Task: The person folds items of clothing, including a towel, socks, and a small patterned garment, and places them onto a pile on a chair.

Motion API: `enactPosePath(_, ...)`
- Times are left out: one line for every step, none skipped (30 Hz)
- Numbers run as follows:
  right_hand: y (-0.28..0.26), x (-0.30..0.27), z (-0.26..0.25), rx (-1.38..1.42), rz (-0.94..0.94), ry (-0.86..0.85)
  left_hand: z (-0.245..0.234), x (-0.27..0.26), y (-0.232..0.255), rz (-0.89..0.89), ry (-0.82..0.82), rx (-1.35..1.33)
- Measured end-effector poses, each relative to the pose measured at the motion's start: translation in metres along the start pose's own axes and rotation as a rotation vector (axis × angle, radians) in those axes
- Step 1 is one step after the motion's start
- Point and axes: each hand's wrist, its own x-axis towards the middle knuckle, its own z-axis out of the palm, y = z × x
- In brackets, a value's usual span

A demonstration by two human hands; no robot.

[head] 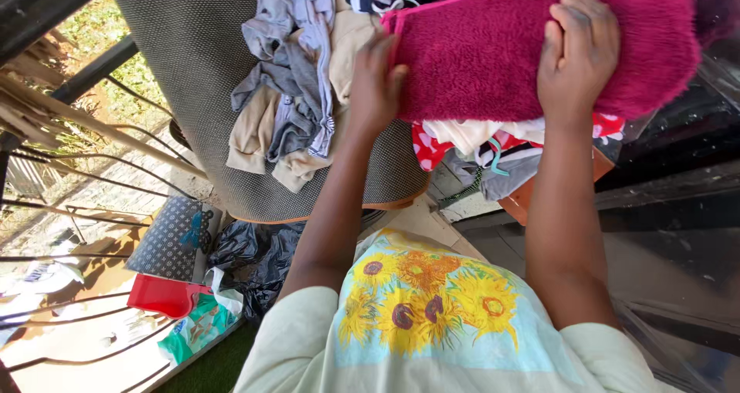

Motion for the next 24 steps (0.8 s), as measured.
enactPosePath(-0.005,0.000,-0.003,-0.043,-0.057,0.064,-0.017,-0.002,-0.009,-0.044,0.099,0.116)
enactPosePath(-0.012,0.001,-0.004,-0.036,-0.062,0.061,-0.033,-0.006,-0.018,-0.096,0.197,0.232)
enactPosePath(-0.018,0.002,-0.004,-0.086,-0.031,0.068,-0.049,-0.010,-0.029,-0.120,0.263,0.344)
enactPosePath(-0.027,0.001,-0.004,-0.134,0.006,0.072,-0.063,-0.017,-0.040,-0.146,0.321,0.459)
enactPosePath(-0.035,0.002,-0.005,-0.124,0.007,0.064,-0.074,-0.023,-0.049,-0.156,0.320,0.467)
enactPosePath(-0.042,0.006,-0.005,-0.126,0.022,0.063,-0.083,-0.027,-0.058,-0.271,0.269,0.497)
enactPosePath(-0.052,0.009,-0.004,-0.128,0.037,0.061,-0.090,-0.033,-0.065,-0.385,0.218,0.525)
enactPosePath(-0.064,0.013,-0.002,-0.117,0.030,0.066,-0.096,-0.038,-0.071,-0.388,0.230,0.533)
enactPosePath(-0.078,0.015,-0.002,-0.072,0.024,0.081,-0.100,-0.048,-0.076,-0.529,0.046,0.514)
enactPosePath(-0.092,0.018,-0.002,-0.029,0.017,0.098,-0.104,-0.055,-0.081,-0.664,-0.138,0.486)
enactPosePath(-0.108,0.019,-0.001,0.075,0.025,0.082,-0.105,-0.061,-0.089,-0.666,-0.123,0.490)
enactPosePath(-0.124,0.019,0.002,0.180,0.033,0.060,-0.106,-0.069,-0.096,-0.664,-0.198,0.547)
enactPosePath(-0.140,0.020,0.008,0.264,0.027,0.015,-0.106,-0.077,-0.104,-0.662,-0.274,0.603)
enactPosePath(-0.155,0.019,0.013,0.345,0.023,-0.031,-0.107,-0.083,-0.112,-0.668,-0.265,0.606)
enactPosePath(-0.170,0.016,0.020,0.430,0.053,-0.100,-0.111,-0.087,-0.117,-0.585,-0.242,0.530)
enactPosePath(-0.185,0.013,0.029,0.516,0.081,-0.171,-0.117,-0.090,-0.117,-0.502,-0.218,0.456)
enactPosePath(-0.199,0.010,0.039,0.583,0.080,-0.212,-0.123,-0.090,-0.111,-0.508,-0.208,0.461)
enactPosePath(-0.212,0.006,0.049,0.650,0.079,-0.253,-0.128,-0.087,-0.099,-0.661,-0.142,0.122)
enactPosePath(-0.223,0.001,0.058,0.655,0.042,-0.304,-0.136,-0.085,-0.082,-0.795,-0.073,-0.225)
enactPosePath(-0.233,-0.003,0.066,0.654,0.002,-0.348,-0.146,-0.082,-0.064,-0.788,-0.062,-0.223)
enactPosePath(-0.241,-0.008,0.076,0.658,-0.010,-0.342,-0.155,-0.080,-0.044,-0.722,-0.052,-0.543)
enactPosePath(-0.250,-0.017,0.084,0.800,0.107,-0.476,-0.162,-0.080,-0.024,-0.653,-0.045,-0.862)
enactPosePath(-0.253,-0.025,0.091,0.938,0.226,-0.612,-0.167,-0.077,-0.006,-0.653,-0.036,-0.861)
enactPosePath(-0.256,-0.033,0.099,0.945,0.220,-0.617,-0.171,-0.074,0.009,-0.569,-0.061,-0.762)
